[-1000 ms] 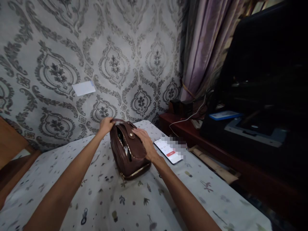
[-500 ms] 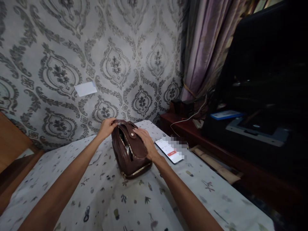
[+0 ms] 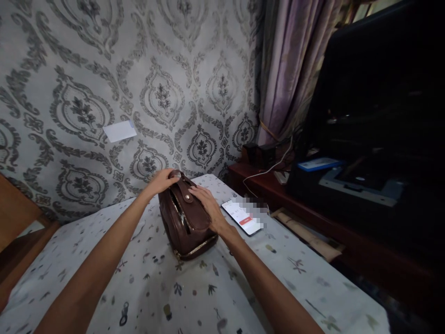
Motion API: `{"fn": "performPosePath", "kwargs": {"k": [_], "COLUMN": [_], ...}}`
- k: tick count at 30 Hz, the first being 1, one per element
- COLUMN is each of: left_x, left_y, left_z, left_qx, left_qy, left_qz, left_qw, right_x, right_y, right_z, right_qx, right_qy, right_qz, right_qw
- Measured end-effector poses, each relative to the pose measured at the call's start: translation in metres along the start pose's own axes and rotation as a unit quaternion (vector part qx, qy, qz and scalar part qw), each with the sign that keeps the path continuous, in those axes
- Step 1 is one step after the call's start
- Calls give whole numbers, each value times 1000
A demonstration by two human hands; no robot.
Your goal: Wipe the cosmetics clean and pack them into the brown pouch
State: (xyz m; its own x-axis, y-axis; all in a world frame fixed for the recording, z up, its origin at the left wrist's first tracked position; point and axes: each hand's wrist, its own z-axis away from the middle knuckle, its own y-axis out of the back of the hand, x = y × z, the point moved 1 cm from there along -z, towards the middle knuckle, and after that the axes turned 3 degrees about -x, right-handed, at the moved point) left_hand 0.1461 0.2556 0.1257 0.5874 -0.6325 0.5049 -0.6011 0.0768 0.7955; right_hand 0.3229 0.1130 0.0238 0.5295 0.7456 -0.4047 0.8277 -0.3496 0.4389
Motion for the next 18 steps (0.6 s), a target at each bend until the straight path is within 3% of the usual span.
{"fn": "performPosePath", "kwargs": {"k": [5,12,18], "left_x": [11,15,23], "left_y": [-21,-26,-30], "left_z": [-16,-17,-10], "left_qx": [-28,34,53], "left_qy": [10,64,75], "left_qz": [-15,-26,7], "left_qw": [999,997,996], "right_x": [-1,-5,-10], "right_y": [2,5,7], "right_z": [-1,-6,-7], "right_qx": [-24,-78,-97], "right_qy": [-8,-58,-78], "right_qz": [24,76,72], "right_qw": [999,992,990]}}
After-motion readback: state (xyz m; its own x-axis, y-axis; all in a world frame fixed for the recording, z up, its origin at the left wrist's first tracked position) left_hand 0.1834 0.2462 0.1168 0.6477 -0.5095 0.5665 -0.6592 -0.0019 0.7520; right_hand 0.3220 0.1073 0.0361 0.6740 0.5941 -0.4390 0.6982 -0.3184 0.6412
